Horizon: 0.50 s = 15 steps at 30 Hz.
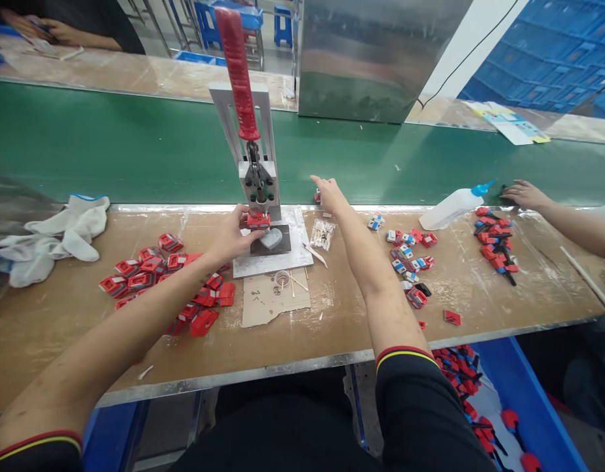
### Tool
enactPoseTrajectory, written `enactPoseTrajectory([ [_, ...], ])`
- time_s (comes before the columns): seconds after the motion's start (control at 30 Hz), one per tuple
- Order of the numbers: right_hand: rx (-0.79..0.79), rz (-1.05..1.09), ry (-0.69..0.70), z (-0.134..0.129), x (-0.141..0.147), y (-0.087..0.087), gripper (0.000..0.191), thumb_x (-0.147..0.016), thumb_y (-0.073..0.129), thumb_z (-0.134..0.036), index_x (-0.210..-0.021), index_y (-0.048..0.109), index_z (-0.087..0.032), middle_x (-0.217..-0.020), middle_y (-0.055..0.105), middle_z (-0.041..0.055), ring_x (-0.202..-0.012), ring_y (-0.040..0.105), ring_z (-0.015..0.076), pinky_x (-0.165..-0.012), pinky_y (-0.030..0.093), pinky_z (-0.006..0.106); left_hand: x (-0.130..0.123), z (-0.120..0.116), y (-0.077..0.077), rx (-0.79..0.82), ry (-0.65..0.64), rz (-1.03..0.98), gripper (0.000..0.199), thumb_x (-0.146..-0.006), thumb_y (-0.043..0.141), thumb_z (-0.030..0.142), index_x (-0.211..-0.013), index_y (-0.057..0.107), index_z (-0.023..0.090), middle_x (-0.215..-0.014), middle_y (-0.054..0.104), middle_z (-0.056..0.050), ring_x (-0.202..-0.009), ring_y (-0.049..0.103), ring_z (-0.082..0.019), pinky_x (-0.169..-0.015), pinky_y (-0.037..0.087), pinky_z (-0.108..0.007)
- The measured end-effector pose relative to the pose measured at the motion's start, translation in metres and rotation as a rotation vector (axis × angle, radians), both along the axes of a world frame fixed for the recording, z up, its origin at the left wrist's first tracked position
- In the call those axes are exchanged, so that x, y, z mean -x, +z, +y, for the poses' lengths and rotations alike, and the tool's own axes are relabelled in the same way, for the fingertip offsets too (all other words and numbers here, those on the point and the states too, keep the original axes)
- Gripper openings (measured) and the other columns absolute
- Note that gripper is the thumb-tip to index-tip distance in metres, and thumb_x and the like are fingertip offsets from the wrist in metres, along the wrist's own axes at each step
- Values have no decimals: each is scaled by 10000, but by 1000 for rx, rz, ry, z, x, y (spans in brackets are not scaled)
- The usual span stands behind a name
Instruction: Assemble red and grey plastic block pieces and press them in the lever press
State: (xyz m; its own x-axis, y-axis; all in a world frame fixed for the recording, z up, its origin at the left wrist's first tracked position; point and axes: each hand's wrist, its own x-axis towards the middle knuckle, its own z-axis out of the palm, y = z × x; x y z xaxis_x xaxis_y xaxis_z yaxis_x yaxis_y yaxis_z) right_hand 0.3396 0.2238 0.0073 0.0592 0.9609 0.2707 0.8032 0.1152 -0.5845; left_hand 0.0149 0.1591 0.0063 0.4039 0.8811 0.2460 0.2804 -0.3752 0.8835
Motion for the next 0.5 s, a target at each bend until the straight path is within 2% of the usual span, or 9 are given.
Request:
enactPoseTrajectory([
  [0.1,-83,0,-40,-1,-9,9,497,-930,538,-183,-1426,544,-149,-1481,582,202,-1346,543,288,-1227,381,539,-6,-1,2,-1,-32,-11,363,-835,737,230,-1101,491,231,-1062,749,-54,-1022,770,-238,-981,613,-461],
  [0.17,-222,44,-86,-2,-10,26,508,-1002,483,-273,-1499,472,-169,-1558,493,202,-1436,499,306,-1228,400,558,-10,-2,2,-11,-43,-18,353,-845,726,223,-1107,490,226,-1092,741,-57,-1033,767,-229,-980,619,-436],
  [0.23,-418,116,-75,-9,3,56,498,-1055,441,-410,-1526,448,-246,-1539,497,159,-1447,518,326,-1152,497,570,-13,-3,3,-26,-54,-16,360,-842,722,202,-1122,497,223,-1113,735,-62,-1028,763,-219,-981,622,-422],
  [0.3,-580,169,24,-25,34,94,500,-1069,414,-548,-1518,456,-332,-1508,522,103,-1447,541,338,-1067,570,544,-14,-5,4,-33,-63,-13,378,-841,720,188,-1153,508,224,-1126,733,-69,-1020,755,-213,-978,621,-417],
  [0.4,-650,231,209,-61,94,155,494,-1048,422,-662,-1446,510,-384,-1484,562,48,-1427,574,325,-975,604,439,-15,-7,4,-27,-60,-6,368,-834,721,186,-1134,512,230,-1086,729,-60,-984,740,-204,-960,614,-408],
  [0.47,-627,235,339,-83,125,185,535,-997,503,-720,-1433,512,-410,-1464,586,14,-1395,601,318,-911,599,390,-14,-9,4,-31,-48,6,353,-826,720,186,-1101,504,234,-1038,720,-43,-948,728,-195,-947,605,-399],
  [0.5,-599,253,380,-91,134,194,547,-980,527,-733,-1425,514,-416,-1419,617,10,-1341,639,296,-883,596,371,-14,-9,3,-36,-43,14,349,-824,717,186,-1094,501,236,-1016,715,-35,-931,721,-191,-938,600,-395],
])
